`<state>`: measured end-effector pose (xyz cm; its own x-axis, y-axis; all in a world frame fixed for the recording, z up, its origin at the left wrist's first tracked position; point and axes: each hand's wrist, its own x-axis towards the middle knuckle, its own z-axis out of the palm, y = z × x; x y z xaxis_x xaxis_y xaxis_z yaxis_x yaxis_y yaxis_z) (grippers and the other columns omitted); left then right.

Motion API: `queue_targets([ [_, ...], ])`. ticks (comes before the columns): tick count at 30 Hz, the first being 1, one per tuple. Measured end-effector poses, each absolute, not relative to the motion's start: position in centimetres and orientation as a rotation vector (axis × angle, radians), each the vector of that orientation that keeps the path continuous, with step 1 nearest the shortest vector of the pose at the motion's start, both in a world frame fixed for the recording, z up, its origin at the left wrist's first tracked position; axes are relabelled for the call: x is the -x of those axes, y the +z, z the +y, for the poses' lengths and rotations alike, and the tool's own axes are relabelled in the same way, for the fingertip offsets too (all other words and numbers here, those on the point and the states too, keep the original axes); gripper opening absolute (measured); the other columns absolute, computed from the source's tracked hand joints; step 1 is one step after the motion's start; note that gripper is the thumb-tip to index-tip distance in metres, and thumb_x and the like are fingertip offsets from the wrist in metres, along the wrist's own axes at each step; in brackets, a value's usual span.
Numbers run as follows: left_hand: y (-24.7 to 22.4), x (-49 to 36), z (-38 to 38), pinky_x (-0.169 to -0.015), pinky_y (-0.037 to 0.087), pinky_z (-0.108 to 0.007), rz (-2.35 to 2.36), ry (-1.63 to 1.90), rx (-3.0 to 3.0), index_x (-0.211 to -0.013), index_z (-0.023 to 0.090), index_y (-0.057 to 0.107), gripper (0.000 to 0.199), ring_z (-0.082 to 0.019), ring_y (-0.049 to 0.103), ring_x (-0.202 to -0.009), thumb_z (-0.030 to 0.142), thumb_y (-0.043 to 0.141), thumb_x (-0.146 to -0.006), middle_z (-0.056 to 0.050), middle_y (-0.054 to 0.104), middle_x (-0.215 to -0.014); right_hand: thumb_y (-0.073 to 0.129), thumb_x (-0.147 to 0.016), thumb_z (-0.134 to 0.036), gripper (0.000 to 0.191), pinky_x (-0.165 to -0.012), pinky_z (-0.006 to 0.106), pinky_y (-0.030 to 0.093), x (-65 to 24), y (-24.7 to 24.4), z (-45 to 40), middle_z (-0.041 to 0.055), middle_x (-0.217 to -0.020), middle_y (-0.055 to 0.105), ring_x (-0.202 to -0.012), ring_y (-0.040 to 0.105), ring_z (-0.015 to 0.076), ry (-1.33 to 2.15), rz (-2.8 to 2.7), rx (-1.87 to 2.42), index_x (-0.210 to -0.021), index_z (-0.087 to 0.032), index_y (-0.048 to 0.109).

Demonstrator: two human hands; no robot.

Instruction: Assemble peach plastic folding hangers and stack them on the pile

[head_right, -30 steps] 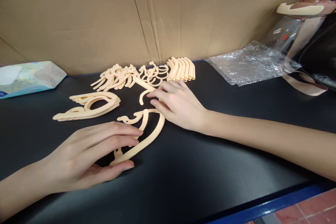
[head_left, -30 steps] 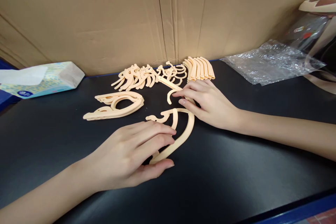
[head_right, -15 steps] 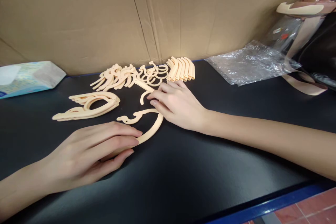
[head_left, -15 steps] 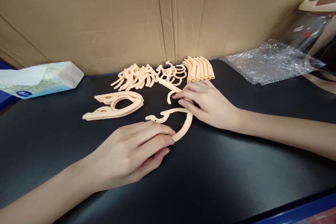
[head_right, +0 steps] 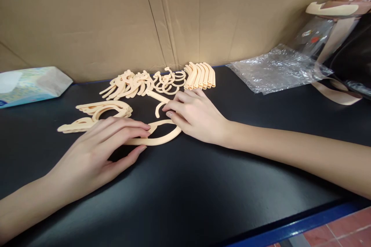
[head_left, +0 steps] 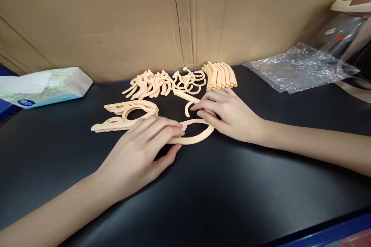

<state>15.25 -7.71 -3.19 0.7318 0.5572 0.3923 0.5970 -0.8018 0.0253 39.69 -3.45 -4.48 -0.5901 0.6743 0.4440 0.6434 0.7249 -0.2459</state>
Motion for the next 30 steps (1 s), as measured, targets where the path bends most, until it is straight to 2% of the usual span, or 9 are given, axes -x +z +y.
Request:
queue_targets([
  [6,-3.39,-14.94,-7.46,-0.08,0.046,-0.036,-1.049,-0.649,2.648,-0.104,0.017,0.059,0.012,-0.024,0.062,-0.092,0.022,0.056,-0.094,-0.005,0.065,-0.098,0.051,-0.098,-0.023,0.025,-0.088,0.037,0.037,-39.65,-4.55,-3.39,0.0061,-0.095,0.066,-0.094,0.058,0.021,0.065,-2.435,0.924,-0.109,-0.015,0.071],
  [11,-3.46,-14.93,-7.47,-0.067,0.043,-0.031,-1.191,-0.685,2.654,-0.101,0.02,0.061,0.013,-0.017,0.057,-0.066,0.029,0.055,-0.095,0.004,0.054,-0.068,0.051,-0.098,-0.023,0.024,-0.087,0.036,0.036,-39.65,-4.48,-3.44,0.0054,-0.095,0.066,-0.093,0.058,0.0192,0.066,-2.436,0.858,-0.107,-0.015,0.072],
  [13,-3.47,-14.92,-7.48,-0.063,0.042,-0.03,-1.254,-0.692,2.688,-0.101,0.021,0.062,0.015,-0.015,0.055,-0.06,0.032,0.053,-0.096,0.005,0.05,-0.063,0.051,-0.099,-0.024,0.024,-0.086,0.035,0.036,-39.64,-4.43,-3.47,0.0046,-0.093,0.066,-0.091,0.058,0.0186,0.078,-2.44,0.846,-0.106,-0.017,0.072],
  [20,-3.57,-14.84,-7.41,-0.059,0.043,-0.025,-1.372,-0.682,2.747,-0.109,0.023,0.06,0.02,-0.013,0.058,-0.067,0.034,0.05,-0.096,0.004,0.058,-0.075,0.05,-0.099,-0.024,0.024,-0.084,0.034,0.035,-39.68,-4.37,-3.43,0.0039,-0.091,0.064,-0.088,0.055,0.0178,0.108,-2.475,0.799,-0.108,-0.019,0.072],
  [30,-3.39,-15.06,-7.46,-0.06,0.046,-0.028,-1.373,-0.559,2.765,-0.115,0.022,0.056,0.029,-0.02,0.064,-0.081,0.042,0.045,-0.097,-0.004,0.065,-0.099,0.038,-0.104,-0.033,0.036,-0.084,0.034,0.035,-39.84,-4.2,-3.58,0.0041,-0.089,0.061,-0.085,0.053,0.0176,0.112,-2.546,0.646,-0.119,-0.018,0.068],
])
